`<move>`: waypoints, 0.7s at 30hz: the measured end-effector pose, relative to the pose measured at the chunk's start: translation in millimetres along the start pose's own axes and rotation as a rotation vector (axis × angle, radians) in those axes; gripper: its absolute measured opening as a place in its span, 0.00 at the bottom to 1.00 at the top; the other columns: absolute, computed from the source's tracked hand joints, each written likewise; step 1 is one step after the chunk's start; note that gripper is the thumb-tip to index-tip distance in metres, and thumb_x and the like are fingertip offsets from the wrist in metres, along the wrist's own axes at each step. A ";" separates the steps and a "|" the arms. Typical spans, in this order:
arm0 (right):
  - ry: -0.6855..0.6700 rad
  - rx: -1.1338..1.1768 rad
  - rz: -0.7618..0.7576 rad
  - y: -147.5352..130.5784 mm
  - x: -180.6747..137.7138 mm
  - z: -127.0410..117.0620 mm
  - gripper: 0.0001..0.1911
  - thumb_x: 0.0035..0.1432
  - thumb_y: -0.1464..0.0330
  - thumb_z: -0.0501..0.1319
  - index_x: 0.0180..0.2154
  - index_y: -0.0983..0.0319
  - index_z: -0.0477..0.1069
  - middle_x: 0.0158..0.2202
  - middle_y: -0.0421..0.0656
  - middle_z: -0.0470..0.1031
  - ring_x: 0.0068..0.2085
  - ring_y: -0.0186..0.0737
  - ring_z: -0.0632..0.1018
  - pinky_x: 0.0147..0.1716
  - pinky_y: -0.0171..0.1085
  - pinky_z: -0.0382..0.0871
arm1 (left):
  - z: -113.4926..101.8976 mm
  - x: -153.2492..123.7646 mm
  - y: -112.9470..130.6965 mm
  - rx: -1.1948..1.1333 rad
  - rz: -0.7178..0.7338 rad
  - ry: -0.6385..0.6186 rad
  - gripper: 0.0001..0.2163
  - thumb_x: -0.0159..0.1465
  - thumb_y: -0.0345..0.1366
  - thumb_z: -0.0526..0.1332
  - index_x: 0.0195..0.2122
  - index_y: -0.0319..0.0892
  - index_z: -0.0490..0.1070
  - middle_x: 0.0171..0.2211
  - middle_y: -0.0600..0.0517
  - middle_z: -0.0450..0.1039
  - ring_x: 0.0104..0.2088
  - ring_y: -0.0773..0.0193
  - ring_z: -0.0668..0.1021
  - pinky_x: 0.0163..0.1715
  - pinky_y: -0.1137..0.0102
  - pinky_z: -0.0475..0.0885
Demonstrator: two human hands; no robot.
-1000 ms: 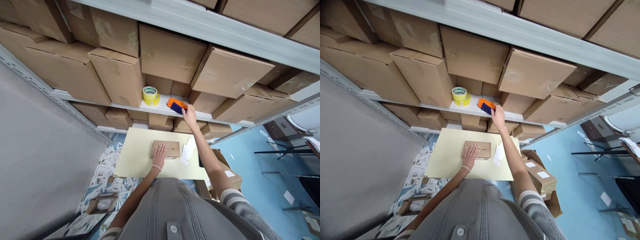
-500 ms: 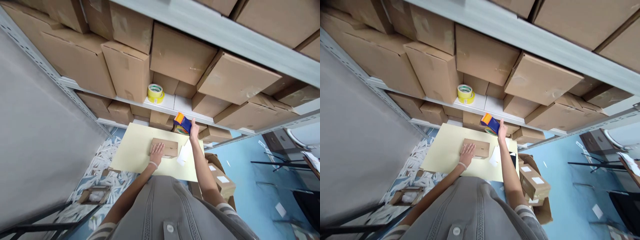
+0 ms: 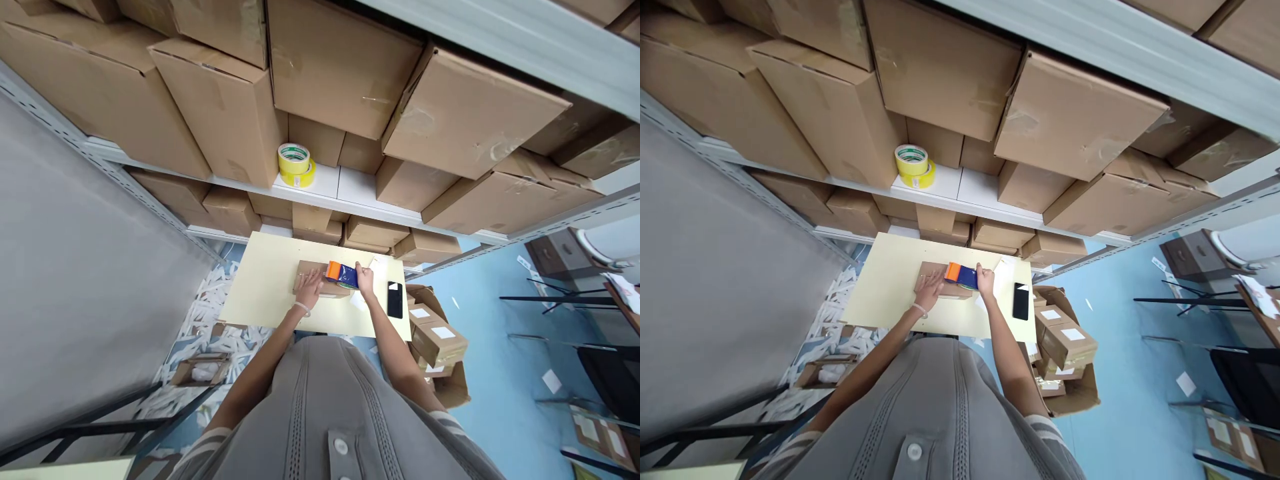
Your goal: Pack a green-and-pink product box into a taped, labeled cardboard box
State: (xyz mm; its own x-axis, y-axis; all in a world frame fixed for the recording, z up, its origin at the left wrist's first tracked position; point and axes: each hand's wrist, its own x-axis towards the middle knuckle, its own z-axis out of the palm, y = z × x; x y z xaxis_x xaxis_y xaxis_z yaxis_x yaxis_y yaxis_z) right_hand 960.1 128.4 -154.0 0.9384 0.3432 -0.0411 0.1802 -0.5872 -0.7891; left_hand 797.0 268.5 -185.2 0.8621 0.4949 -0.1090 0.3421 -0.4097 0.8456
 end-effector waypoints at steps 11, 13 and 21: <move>-0.009 -0.113 -0.055 -3.4 1.1 3.7 0.32 0.61 0.44 0.40 0.13 0.55 0.47 0.12 0.38 0.53 0.19 0.33 0.58 0.23 0.35 0.52 | -8.8 26.7 25.8 -0.830 -0.364 0.043 0.17 0.66 0.45 0.57 0.48 0.39 0.76 0.50 0.41 0.77 0.49 0.57 0.80 0.48 0.63 0.76; -0.016 -0.112 -0.054 -2.6 1.0 3.3 0.32 0.61 0.44 0.40 0.13 0.55 0.47 0.12 0.38 0.53 0.19 0.33 0.58 0.23 0.35 0.52 | -6.5 27.1 24.9 -0.818 -0.384 0.036 0.16 0.67 0.43 0.56 0.48 0.39 0.75 0.49 0.40 0.78 0.48 0.58 0.80 0.47 0.63 0.77; -0.056 -0.182 -0.100 -5.8 0.7 1.3 0.33 0.63 0.46 0.40 0.12 0.55 0.48 0.12 0.38 0.55 0.18 0.34 0.59 0.22 0.35 0.52 | 4.3 35.6 16.0 -0.633 -0.343 0.092 0.09 0.60 0.34 0.63 0.41 0.42 0.77 0.38 0.45 0.81 0.39 0.61 0.82 0.42 0.65 0.79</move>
State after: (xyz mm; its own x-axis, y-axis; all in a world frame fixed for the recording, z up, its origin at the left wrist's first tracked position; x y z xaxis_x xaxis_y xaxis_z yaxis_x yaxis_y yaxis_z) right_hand 959.3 133.0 -150.3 0.8964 0.4431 -0.0061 0.3264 -0.6695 -0.6673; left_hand 834.8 276.3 -177.8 0.7005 0.5901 -0.4013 0.2815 0.2883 0.9152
